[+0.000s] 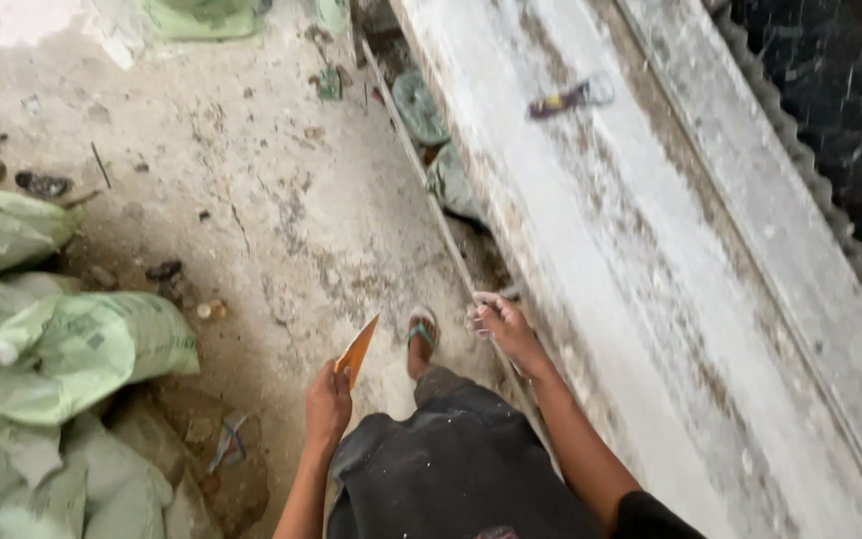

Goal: Scraping and cleaning dried plaster or gypsum residue from a workbench surface using a putty knife and a wooden block.

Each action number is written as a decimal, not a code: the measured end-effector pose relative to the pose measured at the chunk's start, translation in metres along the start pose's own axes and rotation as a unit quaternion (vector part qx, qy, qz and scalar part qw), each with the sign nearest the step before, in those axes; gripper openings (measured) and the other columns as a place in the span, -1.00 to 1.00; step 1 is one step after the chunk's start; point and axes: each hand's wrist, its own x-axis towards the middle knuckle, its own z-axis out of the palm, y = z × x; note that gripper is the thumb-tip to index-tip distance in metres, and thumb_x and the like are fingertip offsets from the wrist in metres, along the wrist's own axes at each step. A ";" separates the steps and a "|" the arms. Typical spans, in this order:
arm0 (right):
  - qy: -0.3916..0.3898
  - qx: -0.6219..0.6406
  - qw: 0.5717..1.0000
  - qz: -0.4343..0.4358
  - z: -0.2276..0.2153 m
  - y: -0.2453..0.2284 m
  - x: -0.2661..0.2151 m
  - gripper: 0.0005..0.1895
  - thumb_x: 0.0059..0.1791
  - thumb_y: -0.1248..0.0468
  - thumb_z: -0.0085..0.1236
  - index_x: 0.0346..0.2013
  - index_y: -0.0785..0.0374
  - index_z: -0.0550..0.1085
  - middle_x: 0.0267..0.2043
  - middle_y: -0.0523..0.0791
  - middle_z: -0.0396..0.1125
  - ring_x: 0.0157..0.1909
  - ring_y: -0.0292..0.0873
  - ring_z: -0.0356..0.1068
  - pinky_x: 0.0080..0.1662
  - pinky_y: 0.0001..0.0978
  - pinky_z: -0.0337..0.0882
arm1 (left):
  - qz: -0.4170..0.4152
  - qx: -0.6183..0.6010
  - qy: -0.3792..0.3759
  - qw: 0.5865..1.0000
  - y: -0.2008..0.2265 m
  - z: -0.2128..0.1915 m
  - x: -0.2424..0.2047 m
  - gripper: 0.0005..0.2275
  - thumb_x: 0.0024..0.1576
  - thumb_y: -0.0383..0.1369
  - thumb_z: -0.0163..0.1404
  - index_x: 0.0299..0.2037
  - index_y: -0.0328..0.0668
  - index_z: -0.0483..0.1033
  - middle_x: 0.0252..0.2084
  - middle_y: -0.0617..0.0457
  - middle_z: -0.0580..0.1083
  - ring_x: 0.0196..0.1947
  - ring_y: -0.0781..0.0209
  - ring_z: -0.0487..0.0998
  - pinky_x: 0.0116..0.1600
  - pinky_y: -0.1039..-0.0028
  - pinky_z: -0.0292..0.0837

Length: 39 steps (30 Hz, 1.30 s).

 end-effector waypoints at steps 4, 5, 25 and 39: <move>0.063 0.033 0.995 -0.072 -0.051 -0.084 0.097 -0.45 0.11 0.03 0.01 0.31 0.26 0.33 0.09 0.00 0.44 -0.02 -0.19 0.48 -0.02 -0.30 0.50 | 0.037 0.028 -0.018 0.999 0.062 0.015 0.089 -0.76 0.25 -0.34 -0.08 0.05 -0.22 0.52 -0.21 -0.34 0.55 -0.18 -0.37 0.56 -0.15 0.02 0.43; 0.060 0.033 0.995 -0.074 -0.058 -0.123 0.116 -0.45 0.11 0.03 0.01 0.31 0.26 0.33 0.09 0.00 0.44 -0.02 -0.19 0.48 -0.02 -0.30 0.50 | 0.037 0.028 -0.014 0.999 0.075 0.016 0.113 -0.76 0.25 -0.34 -0.08 0.05 -0.22 0.52 -0.21 -0.34 0.55 -0.18 -0.37 0.56 -0.15 0.02 0.43; 0.449 -0.402 0.797 -0.041 -0.076 -0.236 0.373 -0.54 0.06 -0.03 0.07 0.14 0.14 0.42 -0.11 0.11 0.49 -0.08 0.23 0.49 -0.03 0.06 0.45 | -0.006 -0.104 0.104 0.989 0.072 0.019 0.500 -0.69 0.20 -0.23 0.04 -0.05 -0.38 0.46 -0.24 -0.25 0.53 -0.23 -0.11 0.57 -0.14 0.14 0.44; 0.333 -0.314 0.879 -0.130 0.078 -0.393 0.511 -0.43 0.13 0.08 -0.04 0.44 0.09 0.24 -0.02 0.06 0.39 -0.14 -0.07 0.37 -0.13 -0.23 0.39 | 0.091 -0.123 -0.074 0.985 0.239 -0.047 0.767 -0.65 0.35 -0.17 -0.10 -0.32 -0.38 0.37 -0.48 -0.18 0.38 -0.45 0.13 0.33 -0.31 0.26 0.34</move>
